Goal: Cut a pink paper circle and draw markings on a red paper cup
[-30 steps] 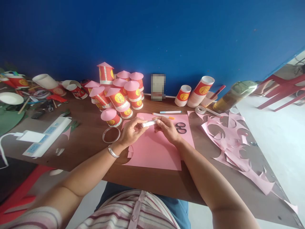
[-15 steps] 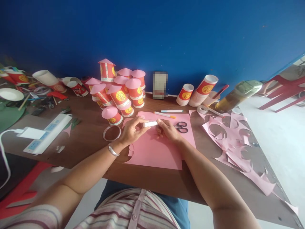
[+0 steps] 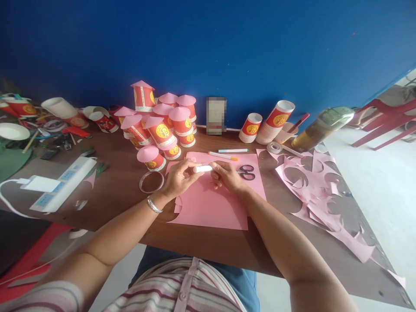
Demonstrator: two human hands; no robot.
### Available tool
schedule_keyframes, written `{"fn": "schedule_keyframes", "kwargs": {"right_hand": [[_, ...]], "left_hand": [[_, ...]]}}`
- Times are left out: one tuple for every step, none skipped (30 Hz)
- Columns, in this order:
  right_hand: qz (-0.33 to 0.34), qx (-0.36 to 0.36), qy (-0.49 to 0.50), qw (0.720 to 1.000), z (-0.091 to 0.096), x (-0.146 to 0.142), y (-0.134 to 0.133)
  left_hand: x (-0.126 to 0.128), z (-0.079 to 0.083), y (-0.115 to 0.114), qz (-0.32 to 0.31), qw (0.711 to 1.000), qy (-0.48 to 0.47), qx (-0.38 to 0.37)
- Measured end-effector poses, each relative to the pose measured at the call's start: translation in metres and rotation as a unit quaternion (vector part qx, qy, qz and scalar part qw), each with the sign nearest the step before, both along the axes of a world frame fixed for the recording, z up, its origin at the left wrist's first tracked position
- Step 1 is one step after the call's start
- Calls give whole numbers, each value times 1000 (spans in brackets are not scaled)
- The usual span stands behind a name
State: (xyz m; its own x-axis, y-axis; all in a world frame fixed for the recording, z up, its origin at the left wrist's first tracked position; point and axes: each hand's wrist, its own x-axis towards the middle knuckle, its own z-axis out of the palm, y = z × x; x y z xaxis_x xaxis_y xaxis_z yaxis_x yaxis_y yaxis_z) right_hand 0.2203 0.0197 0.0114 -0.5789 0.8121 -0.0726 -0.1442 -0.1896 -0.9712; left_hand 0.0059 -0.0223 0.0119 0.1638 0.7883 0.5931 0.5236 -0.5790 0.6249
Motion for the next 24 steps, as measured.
{"fn": "schedule_keyframes", "kwargs": {"right_hand": [[8, 1, -8, 1000, 1, 1, 0], [15, 2, -14, 1000, 1, 2, -1], [21, 4, -19, 1000, 1, 3, -1], [26, 6, -24, 999, 1, 4, -1], [31, 8, -30, 999, 1, 5, -2], [35, 10, -36, 999, 0, 5, -2], [37, 12, -40, 998, -1, 5, -1], [37, 13, -43, 998, -2, 5, -1], [34, 11, -42, 998, -2, 5, -1], [31, 9, -37, 999, -3, 4, -1], [28, 5, -30, 999, -4, 4, -1], [25, 2, -22, 999, -5, 3, 0], [24, -1, -14, 1000, -5, 2, 0], [23, -2, -7, 1000, -6, 2, 0], [23, -3, -1, 1000, -6, 1, 1], [23, -4, 5, 1000, -7, 1, 1], [19, -4, 11, 1000, -7, 0, 1], [15, -4, 18, 1000, -7, -1, 1], [8, -1, 26, 1000, -8, -2, 2], [0, 4, 37, 999, -8, -2, 3], [-7, 10, 49, 999, -9, -3, 3], [-15, 17, 63, 998, -9, -4, 5], [-25, 22, 77, 997, -10, -4, 6], [-39, 25, 89, 995, -10, -4, 8]], "left_hand": [[0, 0, 0, -2, 1000, -2, 2], [0, 0, 0, -4, 1000, -2, 4], [0, 0, 0, -6, 1000, -1, 7], [0, 0, 0, -9, 1000, 3, 9], [0, 0, 0, -13, 1000, 8, 10], [-1, -1, 1, -16, 1000, 14, 11], [-1, -1, 1, -19, 1000, 18, 12], [-1, -2, 1, -19, 1000, 21, 14], [-1, -3, 2, -16, 999, 24, 18], [-1, -4, 3, -10, 999, 26, 22], [-1, -6, 3, -5, 999, 27, 26], [-1, -7, 4, 1, 999, 28, 28], [-1, -8, 4, 4, 999, 28, 30], [-1, -10, 5, 6, 999, 26, 30], [0, -10, 5, 7, 999, 23, 31], [0, -11, 6, 6, 999, 20, 34], [0, -12, 6, 5, 999, 17, 37], [0, -12, 6, 5, 999, 15, 39], [0, -12, 6, 6, 999, 13, 38], [0, -12, 7, 8, 999, 12, 36], [0, -13, 7, 10, 999, 10, 31], [0, -13, 8, 10, 1000, 5, 26], [0, -14, 9, 9, 1000, -3, 18], [0, -15, 9, 6, 1000, -15, 7]]}}
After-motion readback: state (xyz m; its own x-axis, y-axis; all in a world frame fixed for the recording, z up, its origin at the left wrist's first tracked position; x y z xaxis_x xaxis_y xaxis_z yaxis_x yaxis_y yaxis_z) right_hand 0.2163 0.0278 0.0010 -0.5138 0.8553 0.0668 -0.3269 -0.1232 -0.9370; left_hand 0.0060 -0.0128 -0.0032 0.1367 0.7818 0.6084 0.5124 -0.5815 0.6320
